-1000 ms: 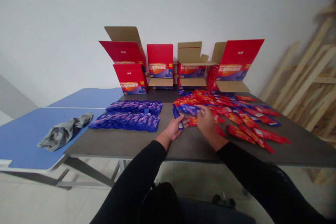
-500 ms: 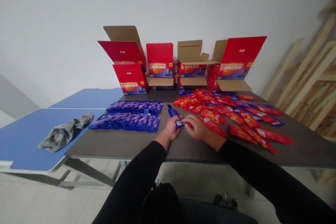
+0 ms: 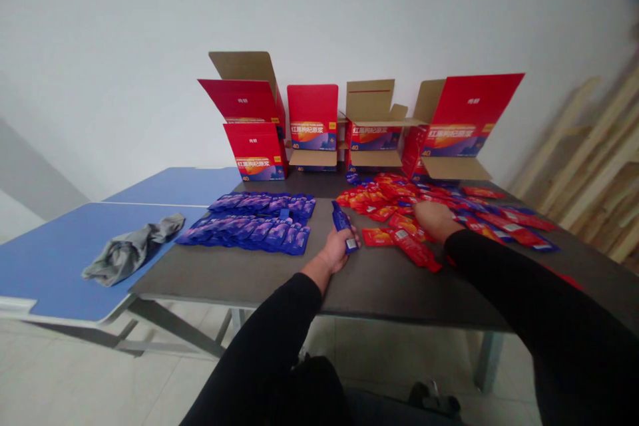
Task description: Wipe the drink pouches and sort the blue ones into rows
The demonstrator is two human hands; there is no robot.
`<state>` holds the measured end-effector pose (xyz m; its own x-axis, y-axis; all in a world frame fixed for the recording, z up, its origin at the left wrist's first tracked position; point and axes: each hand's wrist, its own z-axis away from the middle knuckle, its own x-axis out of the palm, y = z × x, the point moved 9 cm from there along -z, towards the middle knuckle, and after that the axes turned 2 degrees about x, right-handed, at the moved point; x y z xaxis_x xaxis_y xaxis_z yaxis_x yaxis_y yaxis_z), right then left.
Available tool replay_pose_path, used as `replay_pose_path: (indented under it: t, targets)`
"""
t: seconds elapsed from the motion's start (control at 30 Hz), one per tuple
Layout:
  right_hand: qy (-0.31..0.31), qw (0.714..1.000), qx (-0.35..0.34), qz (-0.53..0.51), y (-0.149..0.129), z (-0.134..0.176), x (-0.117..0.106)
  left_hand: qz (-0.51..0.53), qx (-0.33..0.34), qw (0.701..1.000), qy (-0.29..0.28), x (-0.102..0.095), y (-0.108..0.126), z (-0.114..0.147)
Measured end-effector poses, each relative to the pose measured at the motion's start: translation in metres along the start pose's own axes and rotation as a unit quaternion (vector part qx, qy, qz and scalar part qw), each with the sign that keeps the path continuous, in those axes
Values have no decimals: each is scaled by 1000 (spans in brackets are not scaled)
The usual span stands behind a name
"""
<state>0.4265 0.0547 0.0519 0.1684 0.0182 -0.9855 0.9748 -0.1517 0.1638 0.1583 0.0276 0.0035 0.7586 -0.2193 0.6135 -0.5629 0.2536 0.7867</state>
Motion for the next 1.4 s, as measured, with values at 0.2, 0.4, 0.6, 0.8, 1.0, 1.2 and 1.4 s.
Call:
replay_pose_path:
  t: [0.2, 0.4, 0.6, 0.8, 1.0, 1.2, 1.4]
  targets:
    - [16, 997, -20, 67, -10, 1, -7, -3, -3, 1000, 2, 1, 0, 3]
    - [25, 996, -28, 85, -10, -1, -10, -2, -2, 1000, -14, 3, 0, 3]
    - [25, 997, -17, 76, -7, -4, -9, 0, 2, 1000, -22, 1, -5, -1]
    - [39, 996, -46, 69, -6, -1, -13, -2, -1, 1000, -15, 1, -4, 0]
    - [116, 988, -52, 83, 1, 11, -40, 2, -2, 1000, -13, 2, -1, 1]
    - [146, 986, -65, -48, -12, 27, -63, 12, -4, 1000, -10, 2, 0, 0]
    - [178, 942, -219, -179, -74, 55, -64, 35, -35, 999, 5, 0, 0, 0]
